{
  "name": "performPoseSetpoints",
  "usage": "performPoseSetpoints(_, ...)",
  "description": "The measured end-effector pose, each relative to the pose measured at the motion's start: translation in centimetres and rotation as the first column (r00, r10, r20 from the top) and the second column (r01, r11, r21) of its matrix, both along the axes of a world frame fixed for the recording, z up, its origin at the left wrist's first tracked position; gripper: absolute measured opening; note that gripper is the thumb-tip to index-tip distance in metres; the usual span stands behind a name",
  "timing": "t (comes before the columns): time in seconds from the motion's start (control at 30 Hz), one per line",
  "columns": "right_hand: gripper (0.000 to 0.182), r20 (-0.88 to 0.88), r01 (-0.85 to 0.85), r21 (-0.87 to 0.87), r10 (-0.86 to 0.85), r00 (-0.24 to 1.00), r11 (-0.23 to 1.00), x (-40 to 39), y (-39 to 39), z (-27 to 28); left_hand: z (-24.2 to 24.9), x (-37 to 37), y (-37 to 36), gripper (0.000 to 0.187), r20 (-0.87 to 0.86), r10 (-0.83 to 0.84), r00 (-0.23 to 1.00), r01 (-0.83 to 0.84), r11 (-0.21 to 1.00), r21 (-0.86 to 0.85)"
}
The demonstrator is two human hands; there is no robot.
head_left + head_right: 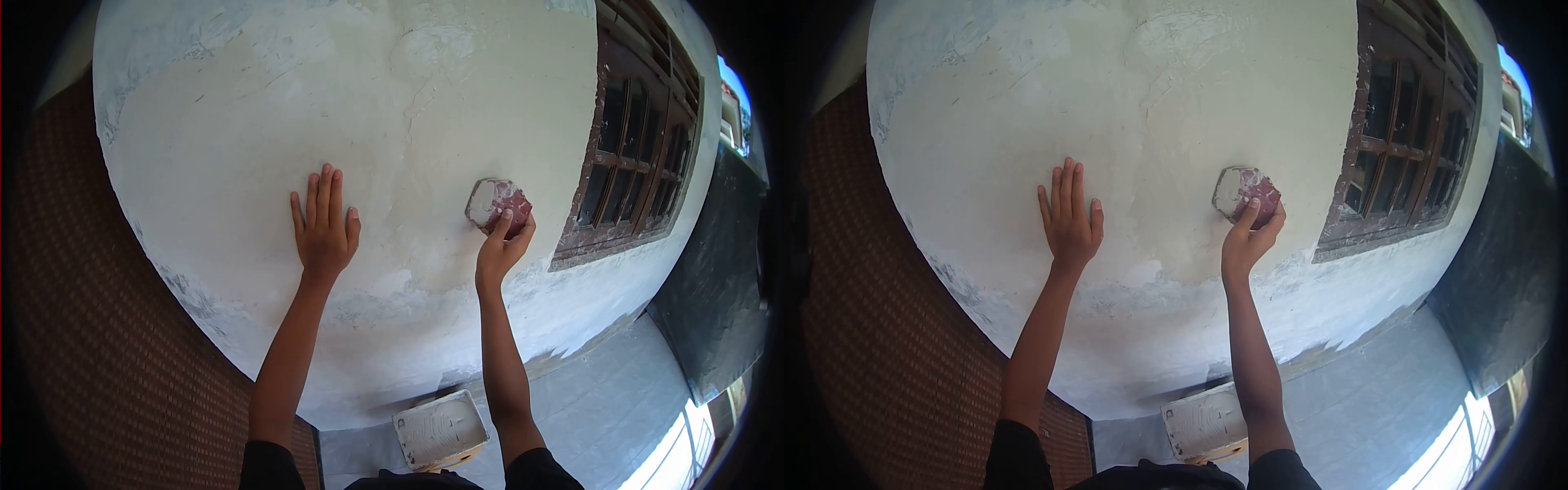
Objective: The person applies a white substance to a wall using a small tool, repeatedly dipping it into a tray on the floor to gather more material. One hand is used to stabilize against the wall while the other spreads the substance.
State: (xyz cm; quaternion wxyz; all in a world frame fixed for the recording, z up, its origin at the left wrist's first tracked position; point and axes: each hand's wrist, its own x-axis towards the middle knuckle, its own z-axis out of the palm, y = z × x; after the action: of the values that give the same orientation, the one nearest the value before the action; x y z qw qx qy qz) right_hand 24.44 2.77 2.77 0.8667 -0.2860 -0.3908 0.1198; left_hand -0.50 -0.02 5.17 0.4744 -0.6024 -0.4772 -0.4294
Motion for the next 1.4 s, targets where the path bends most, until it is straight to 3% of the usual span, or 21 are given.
performPoseSetpoints(0.03,0.035,-0.022,-0.042,0.017,0.042,0.999,0.999,-0.1,-0.8,0.3,0.0,0.0,0.1,0.057,-0.001,0.003,1.000,-0.003,1.000,-0.002)
performPoseSetpoints(0.07,0.035,0.217,0.001,0.046,-0.011,0.976,0.999,-0.7,-0.6,-0.9,0.1,0.0,0.1,0.057,-0.003,0.002,1.000,-0.002,1.000,0.000)
performPoseSetpoints(0.13,0.034,0.681,0.124,0.078,-0.144,0.718,0.989,-2.1,-1.9,-2.6,0.1,0.1,0.1,0.057,-0.001,0.013,1.000,-0.013,1.000,0.008)
performPoseSetpoints(0.17,0.036,0.766,0.152,0.078,-0.157,0.624,0.985,-2.2,-1.4,-3.2,0.1,0.1,0.1,0.057,-0.002,0.009,1.000,-0.009,1.000,0.005)
performPoseSetpoints(0.27,0.037,0.162,0.117,-0.087,-0.102,0.981,0.989,-0.4,0.5,-0.4,0.0,0.1,0.0,0.057,-0.002,0.009,1.000,-0.009,1.000,0.006)
performPoseSetpoints(0.37,0.034,-0.183,-0.133,0.123,0.154,0.971,0.984,-0.2,-1.0,1.3,0.0,0.0,0.1,0.057,0.004,0.010,1.000,-0.010,1.000,0.009)
performPoseSetpoints(0.43,0.030,0.406,0.004,0.081,-0.036,0.913,0.997,-2.0,-1.5,-0.9,-0.1,0.0,0.2,0.057,0.002,0.010,1.000,-0.010,1.000,0.010)
performPoseSetpoints(0.5,0.032,0.771,0.079,0.100,-0.128,0.623,0.992,-3.2,-2.2,-2.3,0.0,0.1,0.1,0.057,0.002,0.002,1.000,-0.002,1.000,0.004)
performPoseSetpoints(0.6,0.032,0.296,0.173,-0.022,-0.159,0.942,0.985,-0.9,0.3,0.5,-0.3,0.0,0.0,0.057,-0.003,-0.001,1.000,0.001,1.000,-0.005)
performPoseSetpoints(0.63,0.033,0.026,0.026,-0.039,-0.025,0.999,0.999,0.7,1.0,1.4,-0.3,-0.1,0.0,0.057,0.000,0.003,1.000,-0.003,1.000,0.000)
performPoseSetpoints(0.7,0.032,-0.190,0.012,0.029,-0.006,0.982,1.000,2.3,0.7,2.3,-0.4,-0.1,0.1,0.057,0.002,0.014,1.000,-0.014,1.000,-0.003)
performPoseSetpoints(0.73,0.031,-0.163,-0.033,0.089,0.047,0.986,0.996,1.7,0.3,2.1,-0.4,0.1,0.1,0.057,0.005,0.020,1.000,-0.020,1.000,-0.010)
performPoseSetpoints(0.8,0.030,0.264,-0.007,0.082,-0.015,0.965,0.997,-0.2,-0.5,-0.4,-0.3,0.1,0.2,0.057,0.008,0.019,1.000,-0.019,1.000,0.003)
performPoseSetpoints(0.9,0.033,0.737,0.095,0.081,-0.124,0.664,0.992,-2.3,-1.9,-3.4,-0.5,0.1,0.0,0.058,0.012,0.012,1.000,-0.012,1.000,-0.004)
performPoseSetpoints(1.0,0.035,0.269,0.132,-0.063,-0.110,0.957,0.989,0.5,1.2,-2.4,-0.8,0.1,0.1,0.058,0.013,0.011,1.000,-0.011,1.000,-0.007)
performPoseSetpoints(1.1,0.038,-0.279,0.043,-0.017,-0.046,0.959,0.999,3.8,1.5,-0.6,-1.4,0.1,0.2,0.058,0.025,0.024,0.999,-0.024,1.000,-0.002)
performPoseSetpoints(1.17,0.034,-0.119,-0.052,0.026,0.055,0.991,0.998,2.9,0.7,-1.4,-1.3,0.3,0.3,0.058,0.029,0.024,0.999,-0.024,1.000,0.004)
performPoseSetpoints(1.23,0.033,0.292,-0.050,0.029,0.039,0.956,0.998,-0.1,-0.5,-3.3,-1.5,0.4,0.3,0.058,0.038,0.037,0.999,-0.037,0.999,0.001)
performPoseSetpoints(1.3,0.037,0.746,0.040,0.112,-0.111,0.656,0.993,-1.4,-1.5,-5.2,-1.8,0.3,0.1,0.059,0.034,0.037,0.999,-0.037,0.999,-0.007)
performPoseSetpoints(1.37,0.036,0.645,0.194,0.042,-0.175,0.743,0.980,-0.7,-0.6,-4.9,-2.1,0.3,0.1,0.059,0.025,0.043,0.999,-0.043,0.999,-0.008)
performPoseSetpoints(1.4,0.035,0.388,0.140,-0.046,-0.111,0.915,0.989,0.5,0.3,-4.2,-2.4,0.2,0.2,0.059,0.025,0.047,0.999,-0.047,0.999,-0.007)
